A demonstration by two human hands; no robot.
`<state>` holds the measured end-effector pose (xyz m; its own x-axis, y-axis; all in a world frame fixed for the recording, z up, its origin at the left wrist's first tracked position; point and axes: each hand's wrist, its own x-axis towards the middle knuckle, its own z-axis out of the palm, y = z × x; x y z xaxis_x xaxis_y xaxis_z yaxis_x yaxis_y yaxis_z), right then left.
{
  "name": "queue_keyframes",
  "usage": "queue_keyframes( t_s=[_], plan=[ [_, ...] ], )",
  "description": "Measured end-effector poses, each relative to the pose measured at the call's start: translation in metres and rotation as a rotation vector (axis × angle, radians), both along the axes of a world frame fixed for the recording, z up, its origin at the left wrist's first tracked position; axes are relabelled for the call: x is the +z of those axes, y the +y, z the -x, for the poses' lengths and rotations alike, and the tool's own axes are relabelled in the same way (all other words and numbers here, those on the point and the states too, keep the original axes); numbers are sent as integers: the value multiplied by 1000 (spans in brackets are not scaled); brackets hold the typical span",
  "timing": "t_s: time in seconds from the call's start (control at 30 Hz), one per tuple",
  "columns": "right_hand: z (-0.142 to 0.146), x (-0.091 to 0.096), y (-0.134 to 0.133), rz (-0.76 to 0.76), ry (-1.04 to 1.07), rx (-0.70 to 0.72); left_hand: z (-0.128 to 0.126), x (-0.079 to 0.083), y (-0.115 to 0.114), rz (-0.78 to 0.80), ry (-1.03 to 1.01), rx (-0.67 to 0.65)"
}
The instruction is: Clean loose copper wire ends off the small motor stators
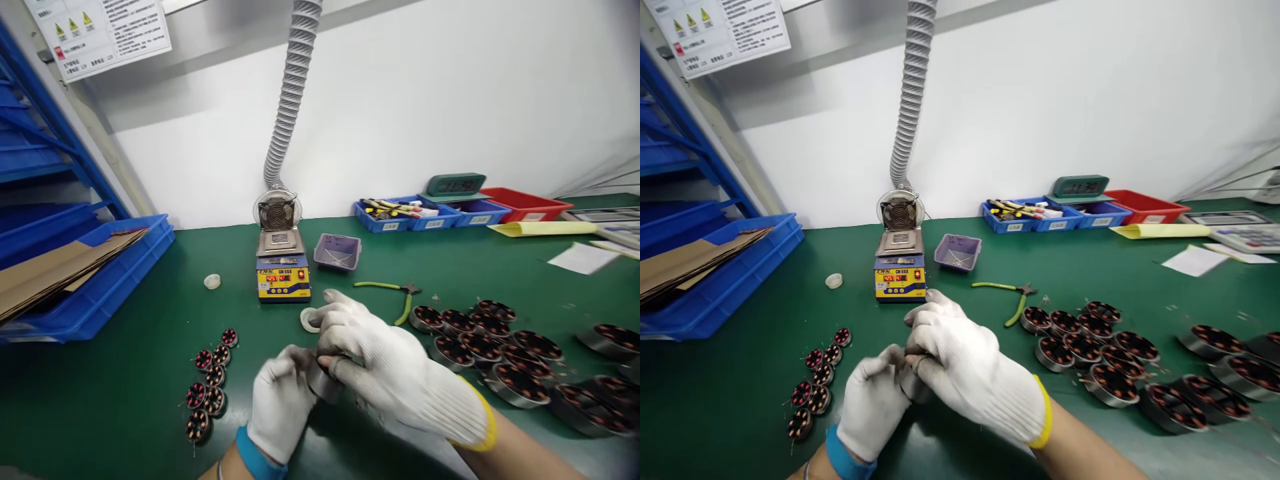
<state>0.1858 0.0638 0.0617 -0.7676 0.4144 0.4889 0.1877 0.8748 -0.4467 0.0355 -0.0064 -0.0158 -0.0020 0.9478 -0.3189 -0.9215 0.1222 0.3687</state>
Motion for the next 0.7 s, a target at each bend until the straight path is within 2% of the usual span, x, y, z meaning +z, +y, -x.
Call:
queue_keyframes(
  t_s=[0.07,0.1,0.13,0.2,0.27,0.3,0.33,0.4,0.43,0.53,0.57,0.6,0.63,0.7],
  plan=[
    [4,12,-5,-156,19,21,3,-1,5,70,-11,199],
    [5,16,-6,-208,18,32,4,-3,8,119,10,203],
    [7,19,-6,-247,13,42,5,-7,10,166,33,119],
    [10,19,-4,-309,10,52,4,-13,13,202,38,-184],
    [12,13,0,-350,-5,50,4,-15,12,128,9,-447],
    [12,9,2,-365,-14,45,5,-12,11,68,6,-512],
    [13,6,4,-383,-19,35,6,-8,9,8,13,-516],
    [13,3,7,-420,-32,25,11,1,7,-71,-2,-385],
    [13,4,7,-437,-37,29,15,4,7,-73,-39,-241],
    [15,12,4,-449,-68,74,25,1,15,92,-130,279],
    [17,14,4,-434,-68,85,26,-5,19,158,-113,339],
    [18,15,3,-418,-63,89,27,-11,22,203,-78,288],
    [19,15,4,-399,-59,94,26,-17,25,214,-45,129],
    [19,11,8,-365,-60,106,24,-25,26,135,6,-299]
  ],
)
